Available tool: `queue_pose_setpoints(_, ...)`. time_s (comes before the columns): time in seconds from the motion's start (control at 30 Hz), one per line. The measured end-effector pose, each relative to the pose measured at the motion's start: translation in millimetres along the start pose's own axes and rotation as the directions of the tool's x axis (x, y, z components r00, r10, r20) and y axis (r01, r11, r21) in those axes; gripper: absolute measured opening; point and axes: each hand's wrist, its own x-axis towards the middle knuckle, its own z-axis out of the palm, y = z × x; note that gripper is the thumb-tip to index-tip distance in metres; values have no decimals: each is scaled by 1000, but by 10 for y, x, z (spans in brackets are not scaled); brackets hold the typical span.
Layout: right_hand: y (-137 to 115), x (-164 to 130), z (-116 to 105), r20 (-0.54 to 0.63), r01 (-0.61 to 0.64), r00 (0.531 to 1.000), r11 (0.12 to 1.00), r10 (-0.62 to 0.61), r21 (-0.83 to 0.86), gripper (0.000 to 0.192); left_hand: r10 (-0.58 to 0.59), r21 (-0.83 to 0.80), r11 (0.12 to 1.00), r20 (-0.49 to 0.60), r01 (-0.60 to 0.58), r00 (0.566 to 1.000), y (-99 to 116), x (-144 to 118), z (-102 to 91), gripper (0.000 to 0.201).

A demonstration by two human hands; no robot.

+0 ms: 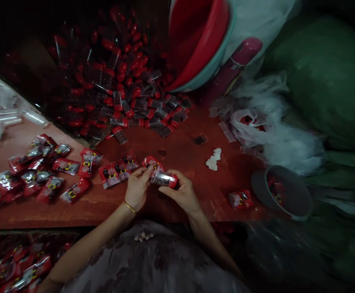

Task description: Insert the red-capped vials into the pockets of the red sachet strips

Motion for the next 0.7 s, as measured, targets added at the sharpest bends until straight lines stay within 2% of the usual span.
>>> queue_pose_setpoints(0.1, -10, 15, 46, 0, 10, 1000, 1000, -10, 16, 35, 59, 13, 998, -45, -59, 997, 26, 13, -13, 37)
queue_pose_setpoints(0.27, 15, 63, -2, 5, 61, 998, 954, -63, -293, 27, 115, -135, 983, -101, -128, 988, 165, 115, -50, 37)
queue_pose_setpoints(0.37, -3, 81, 0, 74, 74, 996, 940, -52, -332, 27, 137, -42, 989, -85, -140, 987, 101, 171, 3, 35)
queue_pose_setpoints(0.43, -18, 79, 46, 75, 40, 997, 969, -22, -245, 29, 145, 22, 989, -89, -144, 985, 9, 195, 50, 35)
queue_pose_setpoints(0.5, -11, 65, 125, 33, -17, 999, 997, 20, -73, 30, 169, 28, 986, -98, -167, 981, -74, 206, 87, 34)
queue_pose_setpoints(0.6, 49, 28, 278, -96, -56, 993, 981, 74, 184, 24, 187, -7, 982, -103, -188, 977, -143, 200, 114, 33)
queue_pose_setpoints(0.7, 121, 5, 411, -177, -30, 981, 959, 83, 283, 20, 192, -34, 980, -110, -196, 975, -148, 185, 117, 34)
